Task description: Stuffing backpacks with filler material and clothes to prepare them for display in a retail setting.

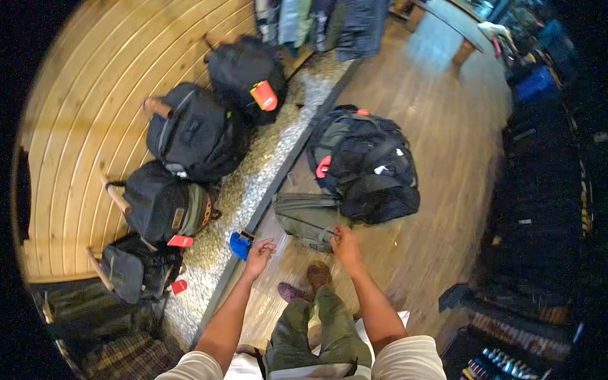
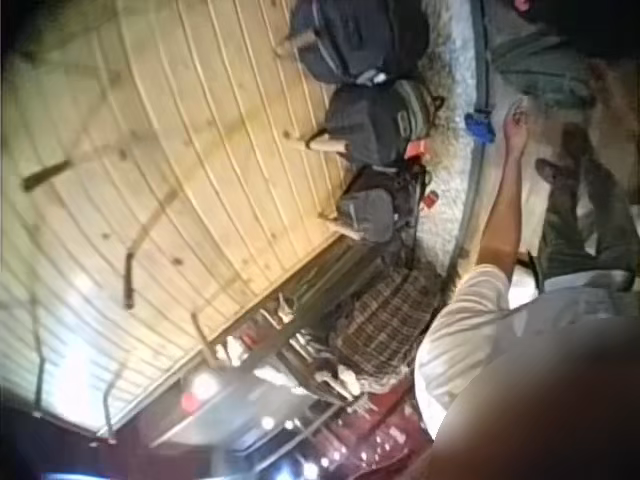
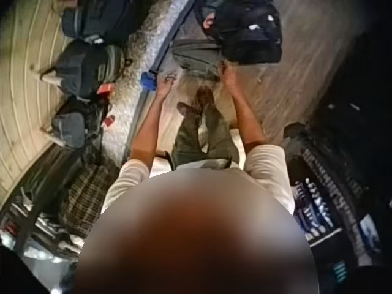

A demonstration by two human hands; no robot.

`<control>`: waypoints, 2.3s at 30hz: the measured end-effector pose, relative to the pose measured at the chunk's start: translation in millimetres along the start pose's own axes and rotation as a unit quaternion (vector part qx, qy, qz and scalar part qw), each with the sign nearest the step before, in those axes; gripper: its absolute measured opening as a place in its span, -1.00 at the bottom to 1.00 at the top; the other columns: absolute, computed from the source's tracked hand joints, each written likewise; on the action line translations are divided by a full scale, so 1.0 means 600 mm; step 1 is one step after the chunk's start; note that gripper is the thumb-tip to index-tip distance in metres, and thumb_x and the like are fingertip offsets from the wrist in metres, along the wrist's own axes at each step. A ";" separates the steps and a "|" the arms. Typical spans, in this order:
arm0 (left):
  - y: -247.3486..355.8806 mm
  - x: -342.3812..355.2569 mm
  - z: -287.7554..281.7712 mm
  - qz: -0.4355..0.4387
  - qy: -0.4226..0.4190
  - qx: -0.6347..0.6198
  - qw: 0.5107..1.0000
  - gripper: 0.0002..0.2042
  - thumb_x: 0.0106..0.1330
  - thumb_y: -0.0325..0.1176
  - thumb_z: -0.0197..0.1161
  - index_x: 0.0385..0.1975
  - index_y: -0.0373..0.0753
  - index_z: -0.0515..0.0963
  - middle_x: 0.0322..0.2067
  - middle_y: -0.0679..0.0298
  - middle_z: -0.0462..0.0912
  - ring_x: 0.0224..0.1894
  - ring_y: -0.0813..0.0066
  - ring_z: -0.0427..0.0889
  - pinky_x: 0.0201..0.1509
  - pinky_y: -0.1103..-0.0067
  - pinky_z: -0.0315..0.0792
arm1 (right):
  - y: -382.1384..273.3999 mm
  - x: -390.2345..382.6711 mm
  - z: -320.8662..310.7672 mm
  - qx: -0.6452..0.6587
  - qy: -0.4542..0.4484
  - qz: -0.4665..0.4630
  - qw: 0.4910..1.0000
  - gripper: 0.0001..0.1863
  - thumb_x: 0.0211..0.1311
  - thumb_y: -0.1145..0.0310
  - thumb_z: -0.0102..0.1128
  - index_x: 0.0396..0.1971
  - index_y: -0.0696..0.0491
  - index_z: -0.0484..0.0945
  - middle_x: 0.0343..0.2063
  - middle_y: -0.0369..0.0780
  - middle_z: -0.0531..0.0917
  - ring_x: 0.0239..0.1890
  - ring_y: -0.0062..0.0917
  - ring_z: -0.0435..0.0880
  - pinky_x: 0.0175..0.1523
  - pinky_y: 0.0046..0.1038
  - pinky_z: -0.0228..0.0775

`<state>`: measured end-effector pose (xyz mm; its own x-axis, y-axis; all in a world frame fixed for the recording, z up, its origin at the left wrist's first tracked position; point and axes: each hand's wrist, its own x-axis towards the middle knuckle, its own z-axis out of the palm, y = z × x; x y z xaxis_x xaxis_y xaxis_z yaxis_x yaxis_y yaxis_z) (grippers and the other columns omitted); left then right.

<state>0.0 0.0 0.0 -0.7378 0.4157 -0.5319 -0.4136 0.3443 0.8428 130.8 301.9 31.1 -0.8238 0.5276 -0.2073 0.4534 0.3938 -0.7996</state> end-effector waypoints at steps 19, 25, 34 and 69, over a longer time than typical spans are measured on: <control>0.136 0.010 0.352 -0.065 -0.087 0.049 0.993 -0.67 0.46 -0.43 0.14 0.17 -0.35 0.50 -0.09 0.23 0.69 -0.08 0.50 0.66 0.07 0.57 0.51 | 0.255 0.234 -0.258 -0.176 -0.035 0.027 0.983 -0.40 -0.05 0.34 0.48 0.07 0.07 0.51 0.12 -0.06 0.53 0.18 -0.05 0.47 0.24 -0.09 0.37; 0.118 0.076 0.438 -0.088 -0.066 0.077 0.991 -0.67 0.49 -0.42 0.13 0.19 -0.37 0.48 -0.06 0.23 0.68 -0.07 0.50 0.65 0.08 0.58 0.51 | 0.324 0.373 -0.251 -0.306 -0.023 -0.028 0.951 -0.17 0.04 0.27 0.47 0.37 -0.15 0.32 0.34 -0.16 0.37 0.45 -0.04 0.14 0.48 -0.05 0.05; 0.192 0.117 0.521 -0.032 -0.104 0.086 0.990 -0.68 0.50 -0.35 0.15 0.16 -0.36 0.50 -0.11 0.27 0.69 -0.08 0.57 0.64 0.05 0.62 0.50 | 0.361 0.283 -0.317 -0.065 0.062 -0.069 0.994 -0.76 0.33 0.23 0.16 -0.20 0.07 0.67 -0.21 -0.03 0.71 -0.13 -0.08 0.67 -0.03 -0.15 0.52; 0.872 -0.126 0.329 0.540 0.010 0.201 0.817 -0.15 0.06 -0.18 0.59 0.31 -0.33 0.26 0.16 -0.05 0.47 0.26 0.05 0.44 0.36 0.30 0.31 | -0.411 0.043 -0.765 0.332 0.144 -0.278 0.890 -0.59 0.59 0.16 -0.10 -0.11 0.22 0.60 -0.21 -0.36 0.68 -0.14 -0.68 0.56 0.06 -0.56 0.39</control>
<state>-55.6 314.7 464.8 -0.5673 0.6480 0.5082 0.6898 0.0369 0.7231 153.5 563.8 481.6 -0.6938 0.5988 0.4002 -0.3767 0.1720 -0.9102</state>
